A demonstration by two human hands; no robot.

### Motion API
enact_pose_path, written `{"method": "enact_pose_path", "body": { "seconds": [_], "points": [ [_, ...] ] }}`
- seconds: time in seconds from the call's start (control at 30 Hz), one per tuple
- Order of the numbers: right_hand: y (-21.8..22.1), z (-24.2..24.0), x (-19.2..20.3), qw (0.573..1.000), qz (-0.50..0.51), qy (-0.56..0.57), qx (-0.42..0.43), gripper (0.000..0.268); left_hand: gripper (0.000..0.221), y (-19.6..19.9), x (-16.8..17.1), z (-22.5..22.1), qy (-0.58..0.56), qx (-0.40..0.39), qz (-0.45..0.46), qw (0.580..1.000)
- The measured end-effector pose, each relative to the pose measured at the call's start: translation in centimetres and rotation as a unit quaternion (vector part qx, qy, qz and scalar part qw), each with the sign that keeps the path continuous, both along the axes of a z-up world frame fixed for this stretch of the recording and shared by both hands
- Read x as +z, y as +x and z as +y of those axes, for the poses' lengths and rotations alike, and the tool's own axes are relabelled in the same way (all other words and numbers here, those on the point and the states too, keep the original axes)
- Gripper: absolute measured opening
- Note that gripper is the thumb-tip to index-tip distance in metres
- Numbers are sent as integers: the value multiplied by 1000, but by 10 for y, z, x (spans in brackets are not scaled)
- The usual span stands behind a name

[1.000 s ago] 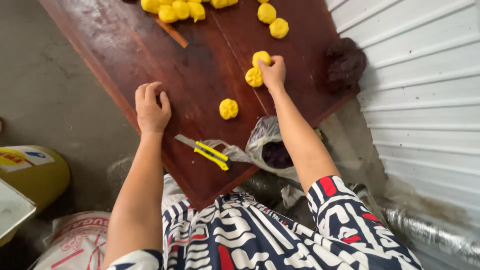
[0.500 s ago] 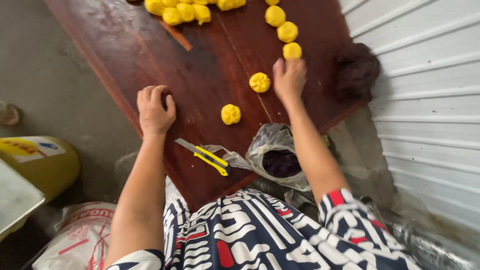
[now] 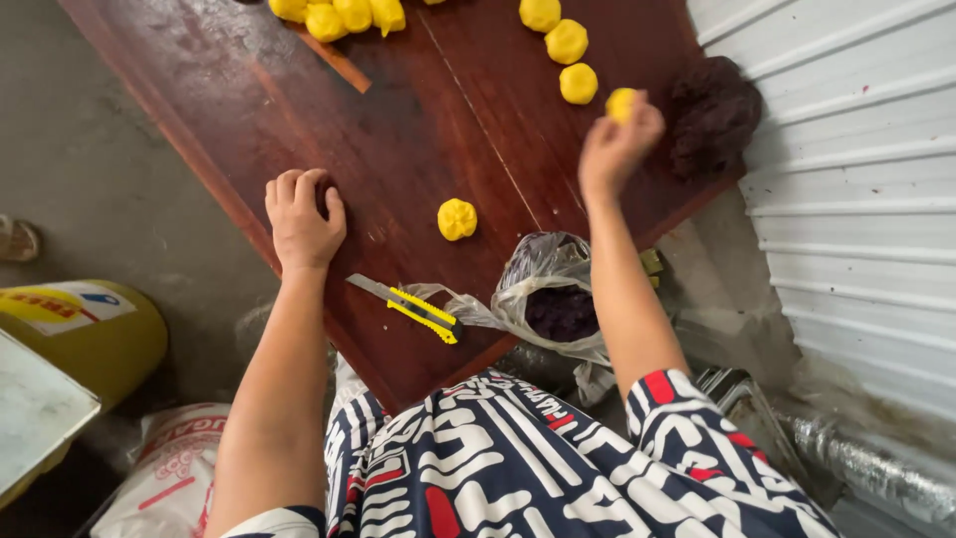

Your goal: Filling yellow dough balls with purple paste and arranging them on a table.

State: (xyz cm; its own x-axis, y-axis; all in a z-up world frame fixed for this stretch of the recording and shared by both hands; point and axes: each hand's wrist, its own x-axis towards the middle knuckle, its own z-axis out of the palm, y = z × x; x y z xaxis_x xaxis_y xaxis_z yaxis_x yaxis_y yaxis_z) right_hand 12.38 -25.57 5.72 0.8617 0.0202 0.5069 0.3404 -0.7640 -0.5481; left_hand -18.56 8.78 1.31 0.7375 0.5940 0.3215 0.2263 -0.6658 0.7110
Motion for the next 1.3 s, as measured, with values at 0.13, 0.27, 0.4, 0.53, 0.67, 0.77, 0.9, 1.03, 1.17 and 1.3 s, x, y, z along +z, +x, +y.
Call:
{"method": "enact_pose_path", "body": {
  "seconds": [0.13,0.27,0.4,0.53,0.67,0.77,0.9,1.03,1.17,1.3],
  "points": [
    [-4,-10,-21,957,-53,-212,193,54,23,3,-5,0,12,-2,-2,1000],
    [-52,36,19,973,29,-196,116,32,20,4,4,0,-5,0,12,1000],
    [-151,107,45,942,213,-214,149,24,22,2,-7,-1,30,-1,14,999],
    [-178,93,-5,937,56,-177,296,33,21,2,-4,0,17,-2,12,1000],
    [-138,55,30,813,488,246,202,40,19,1,-5,0,13,-8,10,1000],
    [-87,9,60,646,545,522,114,36,18,0,-4,0,19,-4,20,1000],
    [-37,-42,71,825,369,411,119,38,17,1,-5,1,22,-12,13,1000],
    [-22,-44,54,996,52,-2,67,51,15,1,-5,0,23,-9,30,999],
    [-20,-48,10,961,88,-235,117,60,16,0,-6,-2,33,-6,33,999],
    [-14,-88,7,949,93,-257,158,54,16,-4,-12,3,47,-13,14,999]
  ]
}}
